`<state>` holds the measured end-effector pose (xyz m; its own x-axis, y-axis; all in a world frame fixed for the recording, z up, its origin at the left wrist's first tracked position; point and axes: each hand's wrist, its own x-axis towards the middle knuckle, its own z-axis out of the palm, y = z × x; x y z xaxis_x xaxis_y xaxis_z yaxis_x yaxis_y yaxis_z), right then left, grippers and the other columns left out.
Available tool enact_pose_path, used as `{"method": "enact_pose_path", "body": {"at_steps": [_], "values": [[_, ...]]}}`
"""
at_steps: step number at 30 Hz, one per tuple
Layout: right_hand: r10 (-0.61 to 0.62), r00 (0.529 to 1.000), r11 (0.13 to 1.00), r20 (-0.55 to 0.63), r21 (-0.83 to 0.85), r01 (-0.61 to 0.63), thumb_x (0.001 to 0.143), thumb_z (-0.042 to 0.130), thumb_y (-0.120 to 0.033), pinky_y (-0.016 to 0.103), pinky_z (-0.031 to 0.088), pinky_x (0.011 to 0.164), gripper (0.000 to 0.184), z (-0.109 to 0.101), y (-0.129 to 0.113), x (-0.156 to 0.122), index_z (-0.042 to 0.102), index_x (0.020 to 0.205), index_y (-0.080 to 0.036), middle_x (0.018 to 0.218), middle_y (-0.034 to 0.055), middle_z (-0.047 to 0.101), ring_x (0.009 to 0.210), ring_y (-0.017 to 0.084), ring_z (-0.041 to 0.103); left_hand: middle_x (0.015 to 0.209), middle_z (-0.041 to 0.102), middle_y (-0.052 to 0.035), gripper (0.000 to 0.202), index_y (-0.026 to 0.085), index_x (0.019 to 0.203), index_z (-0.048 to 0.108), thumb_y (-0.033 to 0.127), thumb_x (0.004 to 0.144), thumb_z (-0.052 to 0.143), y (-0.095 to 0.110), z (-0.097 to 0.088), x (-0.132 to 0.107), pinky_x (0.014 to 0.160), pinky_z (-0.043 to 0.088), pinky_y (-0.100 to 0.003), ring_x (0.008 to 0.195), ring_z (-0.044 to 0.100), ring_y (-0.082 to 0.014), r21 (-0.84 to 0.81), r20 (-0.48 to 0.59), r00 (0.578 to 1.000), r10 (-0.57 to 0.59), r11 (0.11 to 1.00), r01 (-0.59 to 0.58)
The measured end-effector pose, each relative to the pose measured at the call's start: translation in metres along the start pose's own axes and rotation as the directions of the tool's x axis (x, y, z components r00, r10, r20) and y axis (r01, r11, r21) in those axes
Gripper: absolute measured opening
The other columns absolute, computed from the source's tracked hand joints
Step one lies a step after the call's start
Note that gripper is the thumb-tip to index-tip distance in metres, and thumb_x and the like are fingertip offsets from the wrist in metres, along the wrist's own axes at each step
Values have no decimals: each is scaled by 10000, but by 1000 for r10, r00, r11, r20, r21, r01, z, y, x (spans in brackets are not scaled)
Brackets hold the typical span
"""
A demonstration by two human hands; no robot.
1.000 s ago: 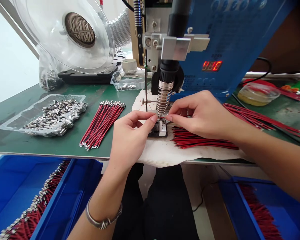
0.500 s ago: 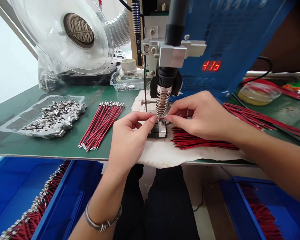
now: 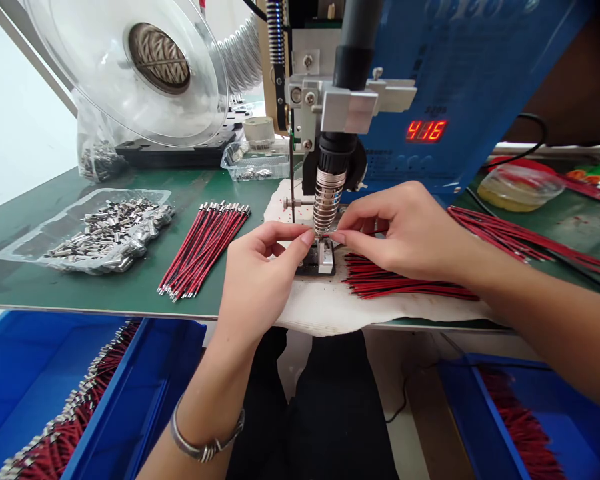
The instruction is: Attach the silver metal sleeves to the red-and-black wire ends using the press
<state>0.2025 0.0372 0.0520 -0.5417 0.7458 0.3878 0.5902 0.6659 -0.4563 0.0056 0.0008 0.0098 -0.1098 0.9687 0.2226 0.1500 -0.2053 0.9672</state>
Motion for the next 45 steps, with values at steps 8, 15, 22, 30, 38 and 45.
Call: {"method": "enact_pose_path", "body": {"at_steps": [8,15,22,30,38,45], "values": [[-43,999,999,-17,-22,43,882,661,-239,292,412,550,166,1,1,1,742,746,-188,614,-9,677,523,115,556,747,692,-27,226,181,859,791,405,824,798,1,1,0,530,377,-244,597,476,-110,-10,-8,1000,0,1000,0],[-87,996,995,-28,-45,86,889,663,-232,282,420,561,159,1,3,1,741,757,-189,636,-7,696,543,117,587,770,707,-22,215,191,878,793,401,831,795,-3,0,0,536,391,-237,609,493,-108,-3,-7,1000,10,1000,-10],[-240,971,969,10,-55,240,908,675,-237,252,418,569,100,-4,11,2,736,858,-177,671,-15,698,563,101,589,748,708,-16,187,176,843,772,361,835,791,2,2,0,509,394,-219,552,489,-86,-20,-17,1000,18,1000,-18],[-317,944,944,86,-70,323,929,628,-182,242,405,590,142,-7,13,3,732,833,-168,693,-10,704,573,89,557,713,698,-15,171,163,826,756,332,833,783,4,3,0,491,395,-214,530,517,-88,-32,-15,1000,13,999,-13],[-308,950,948,47,-73,311,926,628,-191,254,412,576,123,-6,16,3,735,868,-176,704,-5,711,572,100,562,709,691,-17,207,167,834,759,373,836,782,3,4,0,516,402,-225,560,529,-101,-20,-8,1000,13,1000,-14],[-311,946,946,88,-69,317,922,604,-175,268,431,609,135,-7,16,5,711,842,-197,737,0,717,606,116,577,699,666,-6,248,174,824,761,416,806,814,2,2,0,503,377,-230,552,468,-90,-18,10,1000,9,1000,-9]]}}
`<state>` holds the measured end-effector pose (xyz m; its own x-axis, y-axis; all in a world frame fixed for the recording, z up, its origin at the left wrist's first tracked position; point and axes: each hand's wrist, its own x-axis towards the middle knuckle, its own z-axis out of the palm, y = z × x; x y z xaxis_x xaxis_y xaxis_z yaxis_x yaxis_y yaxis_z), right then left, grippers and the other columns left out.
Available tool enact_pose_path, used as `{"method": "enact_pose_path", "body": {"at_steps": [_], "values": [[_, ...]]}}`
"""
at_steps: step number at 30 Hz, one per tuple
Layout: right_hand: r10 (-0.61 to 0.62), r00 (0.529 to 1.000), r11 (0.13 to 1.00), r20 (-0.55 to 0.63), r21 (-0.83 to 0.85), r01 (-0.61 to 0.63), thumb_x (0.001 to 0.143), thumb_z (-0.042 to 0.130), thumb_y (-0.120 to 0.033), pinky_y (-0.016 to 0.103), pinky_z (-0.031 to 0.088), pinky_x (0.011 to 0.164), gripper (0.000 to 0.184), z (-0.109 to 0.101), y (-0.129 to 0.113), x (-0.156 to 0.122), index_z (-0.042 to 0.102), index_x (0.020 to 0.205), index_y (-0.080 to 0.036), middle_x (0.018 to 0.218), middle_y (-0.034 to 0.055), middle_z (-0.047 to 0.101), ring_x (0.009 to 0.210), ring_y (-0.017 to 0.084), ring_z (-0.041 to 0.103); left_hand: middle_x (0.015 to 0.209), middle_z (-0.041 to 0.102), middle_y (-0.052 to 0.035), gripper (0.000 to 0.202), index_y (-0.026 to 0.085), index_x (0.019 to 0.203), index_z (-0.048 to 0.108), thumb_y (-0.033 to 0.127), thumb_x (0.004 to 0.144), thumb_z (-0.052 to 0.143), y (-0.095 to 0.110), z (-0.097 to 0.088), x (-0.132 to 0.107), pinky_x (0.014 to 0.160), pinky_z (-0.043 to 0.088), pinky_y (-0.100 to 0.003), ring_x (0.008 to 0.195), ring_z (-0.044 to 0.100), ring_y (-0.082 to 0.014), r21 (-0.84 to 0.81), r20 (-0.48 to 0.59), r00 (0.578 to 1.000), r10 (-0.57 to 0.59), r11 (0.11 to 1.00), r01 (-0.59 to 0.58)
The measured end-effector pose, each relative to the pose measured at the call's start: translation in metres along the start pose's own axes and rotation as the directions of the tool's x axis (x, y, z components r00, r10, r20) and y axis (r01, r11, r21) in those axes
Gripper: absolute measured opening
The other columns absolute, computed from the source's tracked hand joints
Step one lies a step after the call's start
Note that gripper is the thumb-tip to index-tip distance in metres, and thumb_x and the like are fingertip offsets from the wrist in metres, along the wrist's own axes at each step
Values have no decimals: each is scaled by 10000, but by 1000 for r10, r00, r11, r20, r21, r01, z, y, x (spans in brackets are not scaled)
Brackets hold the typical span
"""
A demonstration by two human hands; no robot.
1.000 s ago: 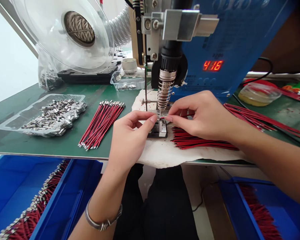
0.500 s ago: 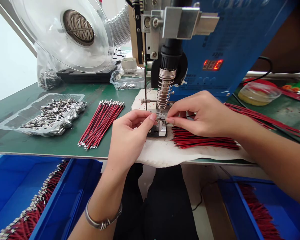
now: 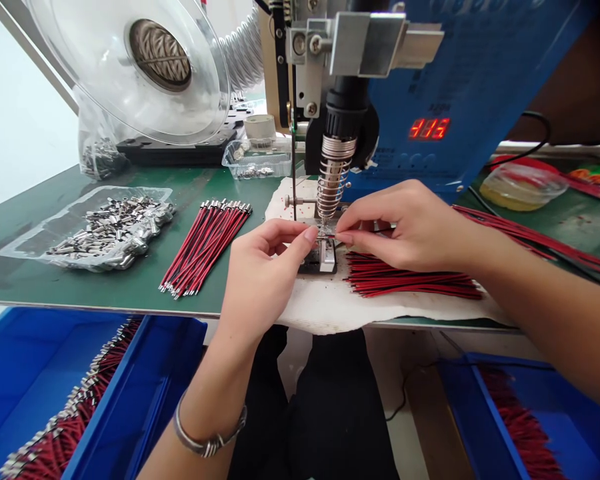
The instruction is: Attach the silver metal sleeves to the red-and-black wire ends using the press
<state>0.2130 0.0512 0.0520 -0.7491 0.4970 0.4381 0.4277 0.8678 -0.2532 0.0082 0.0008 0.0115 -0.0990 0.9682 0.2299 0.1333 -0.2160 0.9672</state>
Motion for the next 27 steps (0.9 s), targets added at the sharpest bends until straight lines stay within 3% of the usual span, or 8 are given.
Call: {"method": "enact_pose_path", "body": {"at_steps": [8,15,19,27], "values": [[8,1000,1000,24,-5,-8,921,595,-180,281,443,632,141,-2,0,0,713,848,-208,760,5,728,634,129,601,698,659,-3,253,171,835,757,418,812,809,2,0,0,499,358,-231,558,450,-91,11,12,1000,-6,1000,6],[44,998,999,34,1,-44,919,594,-204,298,451,628,141,-3,-1,0,706,839,-237,760,1,728,637,144,610,742,672,-21,296,175,764,693,439,897,711,2,1,0,518,389,-244,524,453,-93,8,-44,999,23,1000,-22],[10,1000,1000,22,6,-10,914,595,-177,290,453,634,142,-2,-1,-1,707,837,-219,765,5,726,639,138,605,746,645,-28,361,186,731,657,498,910,682,-2,0,0,487,372,-251,520,442,-99,-57,-31,999,12,998,-14],[-6,1000,1000,-7,12,6,895,604,-146,291,462,637,147,-1,-1,-1,727,840,-204,767,18,733,639,145,624,600,520,1,382,183,679,636,471,928,670,-1,-1,-1,483,343,-253,502,415,-100,-63,-14,1000,-4,998,4]]}}
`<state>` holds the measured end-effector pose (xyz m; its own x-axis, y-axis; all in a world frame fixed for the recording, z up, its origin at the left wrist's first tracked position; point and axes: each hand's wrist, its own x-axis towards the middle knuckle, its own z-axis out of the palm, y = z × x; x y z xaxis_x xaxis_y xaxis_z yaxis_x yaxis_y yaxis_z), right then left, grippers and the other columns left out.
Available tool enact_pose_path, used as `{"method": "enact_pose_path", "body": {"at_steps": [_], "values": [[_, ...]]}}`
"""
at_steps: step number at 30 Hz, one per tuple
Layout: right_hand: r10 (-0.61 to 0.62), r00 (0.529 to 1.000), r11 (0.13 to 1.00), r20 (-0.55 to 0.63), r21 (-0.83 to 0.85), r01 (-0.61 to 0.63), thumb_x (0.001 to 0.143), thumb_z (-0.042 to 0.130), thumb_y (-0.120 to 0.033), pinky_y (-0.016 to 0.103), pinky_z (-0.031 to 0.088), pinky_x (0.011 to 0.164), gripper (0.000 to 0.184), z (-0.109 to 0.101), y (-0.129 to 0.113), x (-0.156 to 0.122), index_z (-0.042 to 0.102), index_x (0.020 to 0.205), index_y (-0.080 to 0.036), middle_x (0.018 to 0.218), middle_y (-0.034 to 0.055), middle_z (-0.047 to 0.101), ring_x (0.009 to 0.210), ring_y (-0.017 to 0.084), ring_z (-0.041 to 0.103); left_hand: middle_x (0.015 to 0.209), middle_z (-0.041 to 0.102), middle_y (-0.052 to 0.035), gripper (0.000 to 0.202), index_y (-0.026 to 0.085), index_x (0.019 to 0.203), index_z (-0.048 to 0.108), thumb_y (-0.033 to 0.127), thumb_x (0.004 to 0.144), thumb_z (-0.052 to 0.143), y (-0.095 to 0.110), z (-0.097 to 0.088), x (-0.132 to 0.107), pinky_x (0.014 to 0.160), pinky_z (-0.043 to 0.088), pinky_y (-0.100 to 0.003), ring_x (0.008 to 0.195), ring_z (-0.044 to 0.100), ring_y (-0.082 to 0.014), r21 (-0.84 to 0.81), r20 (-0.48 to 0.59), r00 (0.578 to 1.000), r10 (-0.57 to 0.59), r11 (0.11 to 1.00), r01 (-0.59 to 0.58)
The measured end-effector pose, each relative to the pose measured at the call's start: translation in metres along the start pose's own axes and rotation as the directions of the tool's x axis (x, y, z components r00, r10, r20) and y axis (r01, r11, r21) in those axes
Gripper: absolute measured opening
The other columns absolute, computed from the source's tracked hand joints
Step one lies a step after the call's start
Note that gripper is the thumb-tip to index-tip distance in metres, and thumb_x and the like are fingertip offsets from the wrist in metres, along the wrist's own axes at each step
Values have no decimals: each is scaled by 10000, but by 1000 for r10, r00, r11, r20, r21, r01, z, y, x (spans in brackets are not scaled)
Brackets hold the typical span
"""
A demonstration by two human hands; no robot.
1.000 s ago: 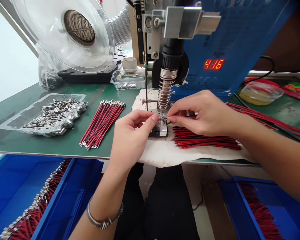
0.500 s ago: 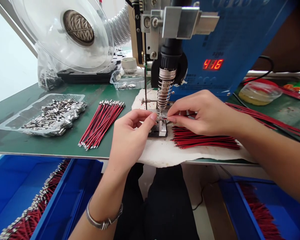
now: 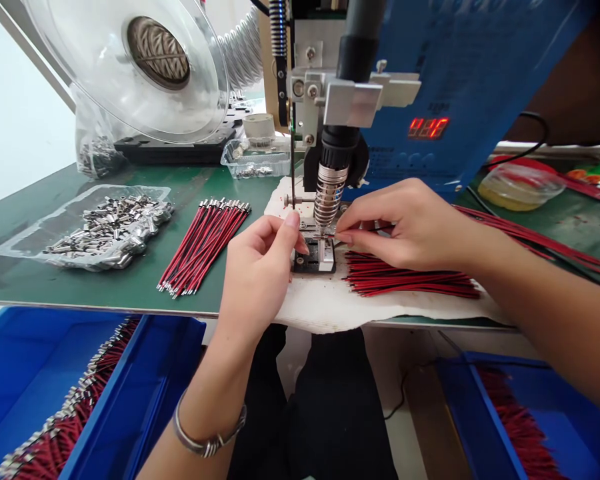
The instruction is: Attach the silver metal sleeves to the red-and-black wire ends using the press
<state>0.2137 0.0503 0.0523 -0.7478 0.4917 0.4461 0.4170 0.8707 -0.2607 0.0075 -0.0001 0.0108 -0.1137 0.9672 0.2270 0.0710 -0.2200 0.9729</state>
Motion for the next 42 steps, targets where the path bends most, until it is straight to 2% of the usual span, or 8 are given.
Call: {"method": "enact_pose_path", "body": {"at_steps": [7,42], "values": [[16,1000,1000,4,4,-16,902,612,-176,299,472,650,135,0,1,0,720,841,-230,781,9,734,653,151,632,687,593,-16,370,184,688,634,473,913,685,0,0,1,491,357,-261,516,428,-101,-13,3,1000,4,1000,-4],[8,1000,997,-18,-78,-9,921,618,-232,307,434,606,133,0,-2,-1,727,846,-249,771,9,728,626,147,593,683,598,-13,368,180,677,622,451,921,683,-1,1,0,496,360,-256,532,449,-100,-14,-3,1000,16,1000,-16]]}}
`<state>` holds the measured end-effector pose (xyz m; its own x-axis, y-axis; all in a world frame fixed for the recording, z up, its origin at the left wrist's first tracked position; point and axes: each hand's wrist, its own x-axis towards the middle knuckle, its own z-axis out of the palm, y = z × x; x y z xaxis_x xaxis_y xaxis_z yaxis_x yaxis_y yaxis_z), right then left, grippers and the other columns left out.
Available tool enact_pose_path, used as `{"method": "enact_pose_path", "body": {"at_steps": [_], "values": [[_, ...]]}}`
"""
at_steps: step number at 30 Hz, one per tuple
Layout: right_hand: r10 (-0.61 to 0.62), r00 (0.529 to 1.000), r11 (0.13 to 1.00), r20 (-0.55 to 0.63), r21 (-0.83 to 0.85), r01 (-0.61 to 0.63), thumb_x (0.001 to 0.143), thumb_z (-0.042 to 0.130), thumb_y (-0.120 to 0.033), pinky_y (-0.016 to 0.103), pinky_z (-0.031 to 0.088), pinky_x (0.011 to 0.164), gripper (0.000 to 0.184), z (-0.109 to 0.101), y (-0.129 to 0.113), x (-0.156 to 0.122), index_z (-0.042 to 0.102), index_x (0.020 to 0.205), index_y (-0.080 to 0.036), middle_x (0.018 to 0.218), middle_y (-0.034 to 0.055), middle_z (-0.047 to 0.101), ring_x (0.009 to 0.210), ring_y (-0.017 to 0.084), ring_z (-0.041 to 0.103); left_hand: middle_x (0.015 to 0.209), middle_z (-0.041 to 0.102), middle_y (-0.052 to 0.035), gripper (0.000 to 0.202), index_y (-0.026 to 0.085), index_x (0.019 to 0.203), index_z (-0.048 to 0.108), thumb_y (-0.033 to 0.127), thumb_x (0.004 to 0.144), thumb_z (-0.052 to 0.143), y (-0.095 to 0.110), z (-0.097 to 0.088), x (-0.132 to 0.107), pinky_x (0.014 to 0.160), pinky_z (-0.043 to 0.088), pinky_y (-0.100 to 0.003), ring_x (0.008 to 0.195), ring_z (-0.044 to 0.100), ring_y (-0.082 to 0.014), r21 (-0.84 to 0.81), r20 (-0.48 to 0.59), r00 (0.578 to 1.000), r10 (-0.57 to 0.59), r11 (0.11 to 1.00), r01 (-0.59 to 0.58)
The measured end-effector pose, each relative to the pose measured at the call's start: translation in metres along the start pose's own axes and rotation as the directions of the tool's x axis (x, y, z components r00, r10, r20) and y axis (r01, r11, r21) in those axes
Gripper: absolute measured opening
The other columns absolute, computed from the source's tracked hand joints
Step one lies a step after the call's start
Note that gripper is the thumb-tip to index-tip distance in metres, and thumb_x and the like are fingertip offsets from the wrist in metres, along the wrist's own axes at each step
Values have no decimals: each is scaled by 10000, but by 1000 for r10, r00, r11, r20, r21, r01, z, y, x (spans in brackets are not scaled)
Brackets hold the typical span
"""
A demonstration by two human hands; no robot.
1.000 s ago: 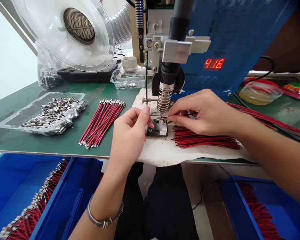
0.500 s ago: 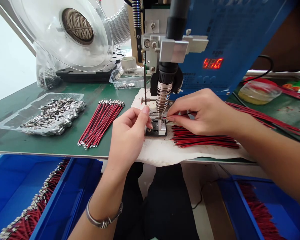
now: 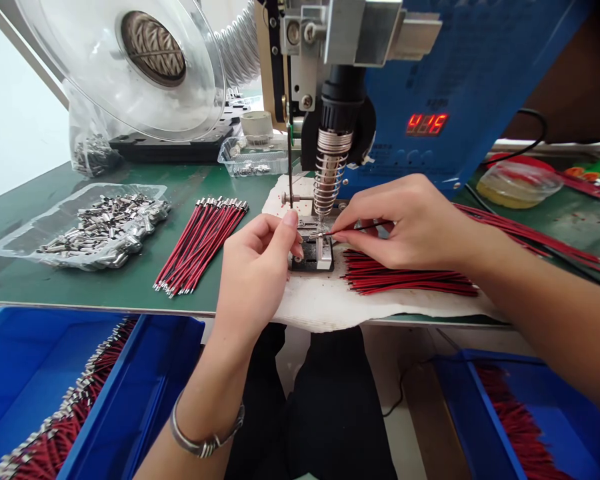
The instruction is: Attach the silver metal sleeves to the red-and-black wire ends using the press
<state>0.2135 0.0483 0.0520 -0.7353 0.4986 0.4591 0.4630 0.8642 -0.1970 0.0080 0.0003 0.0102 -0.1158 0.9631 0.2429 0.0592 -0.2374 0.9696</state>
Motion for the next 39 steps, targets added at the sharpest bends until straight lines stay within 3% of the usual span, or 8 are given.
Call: {"method": "enact_pose_path", "body": {"at_steps": [22,26,29,31,34,36,39], "values": [[-73,996,997,-52,-26,72,927,636,-203,272,430,597,103,0,0,-1,720,867,-195,785,22,744,637,131,616,642,576,-8,365,166,649,608,381,939,662,-3,1,2,511,364,-238,525,444,-91,11,-27,998,48,999,-48],[-121,989,993,-83,-23,119,929,635,-193,266,452,613,94,-1,-1,-1,698,860,-201,767,15,738,651,129,628,618,529,2,385,177,654,577,400,966,619,0,-2,-5,437,275,-235,479,385,-84,-107,-102,995,23,994,-34],[-170,975,985,-142,-3,171,933,618,-178,260,463,624,116,-2,-8,-3,670,831,-201,760,11,719,659,120,614,601,531,-2,405,172,632,596,351,994,575,5,-2,-21,429,267,-231,483,379,-82,-10,-177,982,63,998,-66],[-181,965,982,-190,19,188,936,594,-172,258,458,615,134,-2,-15,-4,648,818,-208,746,2,689,649,112,592,617,585,-4,330,175,691,682,293,985,588,9,2,-35,448,319,-217,503,430,-84,114,-109,990,85,991,-73],[-187,953,977,-240,60,207,916,596,-167,253,430,577,129,0,-28,-5,619,806,-230,688,-29,633,589,100,536,662,649,12,122,196,859,742,233,934,654,13,11,-52,467,376,-207,524,491,-93,145,126,991,44,987,-62],[-201,954,966,-223,115,230,913,596,-157,244,413,559,132,3,-34,-5,605,799,-225,656,-43,595,556,88,486,617,613,27,120,187,788,698,194,906,675,15,17,-59,458,369,-205,509,468,-89,99,199,979,42,993,-63],[-211,959,954,-189,176,245,931,590,-150,233,411,559,142,6,-39,-5,593,800,-205,658,-46,577,551,77,447,500,484,41,329,173,602,564,165,925,625,18,23,-61,425,316,-201,461,389,-72,34,184,981,61,997,-68]]}}
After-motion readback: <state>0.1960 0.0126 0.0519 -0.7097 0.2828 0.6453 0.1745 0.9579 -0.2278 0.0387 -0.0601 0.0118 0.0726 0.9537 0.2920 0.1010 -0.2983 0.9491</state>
